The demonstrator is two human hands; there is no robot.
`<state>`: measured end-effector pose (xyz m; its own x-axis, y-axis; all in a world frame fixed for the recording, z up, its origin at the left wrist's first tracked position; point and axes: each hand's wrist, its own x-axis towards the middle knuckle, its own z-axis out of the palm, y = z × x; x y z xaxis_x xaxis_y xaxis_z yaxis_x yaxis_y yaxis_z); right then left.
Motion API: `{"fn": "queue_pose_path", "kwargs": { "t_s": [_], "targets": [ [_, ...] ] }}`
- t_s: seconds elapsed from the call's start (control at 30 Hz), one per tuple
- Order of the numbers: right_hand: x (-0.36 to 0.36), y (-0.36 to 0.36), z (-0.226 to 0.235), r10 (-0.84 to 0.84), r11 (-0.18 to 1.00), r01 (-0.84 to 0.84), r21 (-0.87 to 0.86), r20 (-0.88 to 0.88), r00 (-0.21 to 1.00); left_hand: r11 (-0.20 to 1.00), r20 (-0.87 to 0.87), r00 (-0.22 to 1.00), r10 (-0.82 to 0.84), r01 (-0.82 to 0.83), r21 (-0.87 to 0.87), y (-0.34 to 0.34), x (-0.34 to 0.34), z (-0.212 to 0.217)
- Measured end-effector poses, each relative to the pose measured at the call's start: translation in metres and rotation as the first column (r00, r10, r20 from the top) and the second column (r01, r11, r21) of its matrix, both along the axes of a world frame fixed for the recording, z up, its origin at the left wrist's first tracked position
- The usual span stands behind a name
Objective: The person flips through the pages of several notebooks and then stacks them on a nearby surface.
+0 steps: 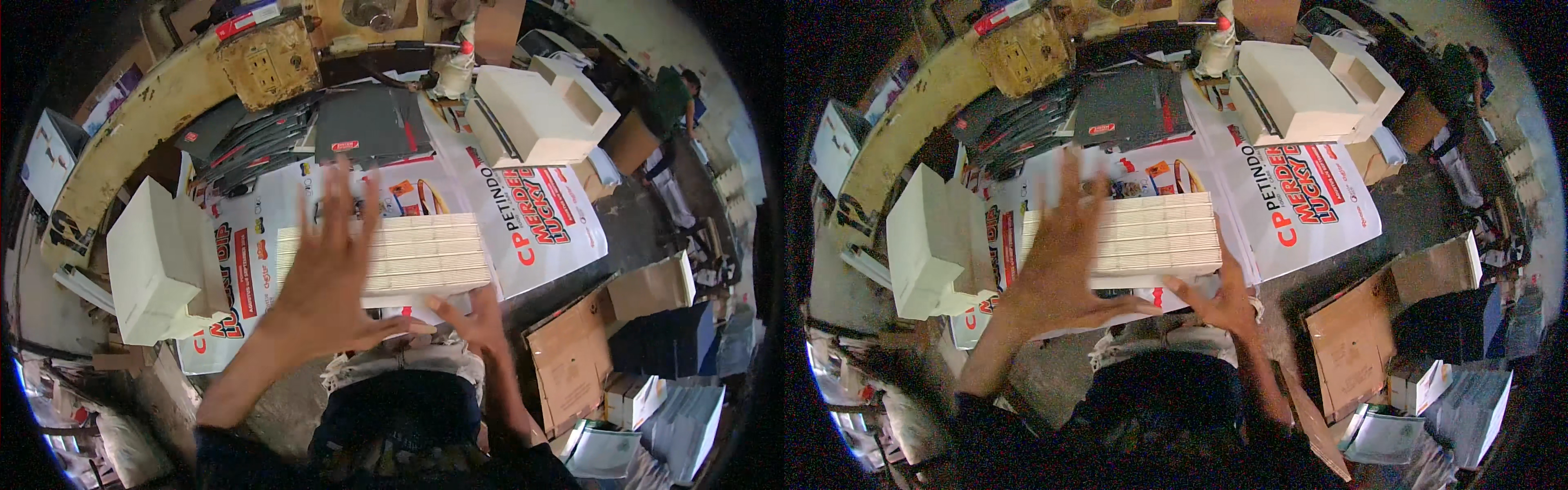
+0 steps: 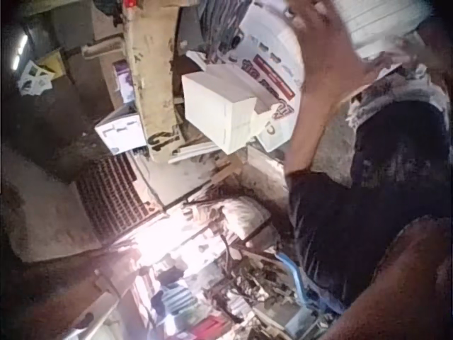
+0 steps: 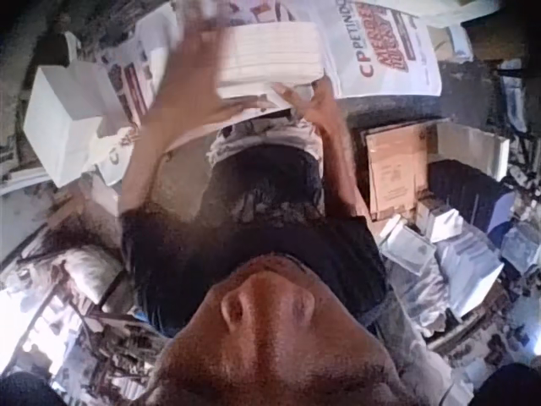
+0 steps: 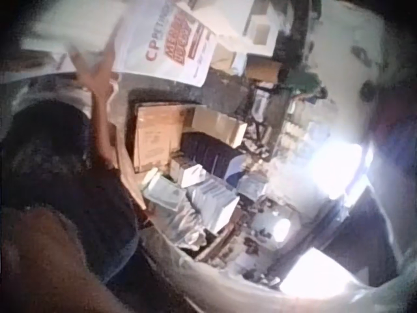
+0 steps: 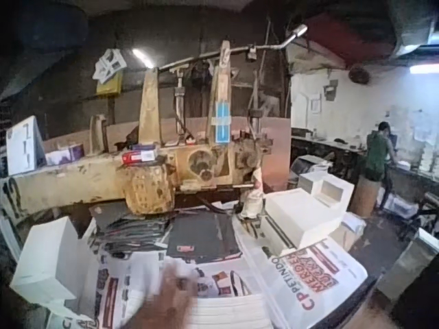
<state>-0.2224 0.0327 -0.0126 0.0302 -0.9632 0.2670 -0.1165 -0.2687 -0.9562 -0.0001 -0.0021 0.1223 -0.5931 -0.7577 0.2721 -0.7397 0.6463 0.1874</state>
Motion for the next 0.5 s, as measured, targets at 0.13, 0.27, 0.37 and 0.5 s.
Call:
{"fn": "queue_pose_path", "kwargs": {
  "t_s": [0.13, 0.27, 0.37, 0.5],
  "targets": [
    [0.025, 0.001, 0.000, -0.078, 0.997, 0.080, 0.001, 0.185, 0.980, 0.998, 0.174, 0.983, 0.056, -0.054, -0.021, -0.011, 0.006, -0.024],
    [0.014, -0.008, 0.003, 0.079, 0.993, -0.056, 0.106, -0.231, 0.970, 0.991, 0.028, 0.997, 0.077, -0.073, -0.113, -0.015, 0.021, -0.033],
    [0.003, -0.012, 0.001, 0.120, 0.985, -0.103, 0.136, -0.128, 0.984, 0.974, -0.103, 0.987, 0.125, -0.142, -0.176, -0.003, 0.031, -0.016],
    [0.002, -0.012, -0.017, 0.065, 0.997, -0.073, -0.037, -0.186, 0.980, 0.944, -0.582, 0.765, 0.277, -0.329, 0.017, 0.021, 0.064, 0.046]
  ]
}}
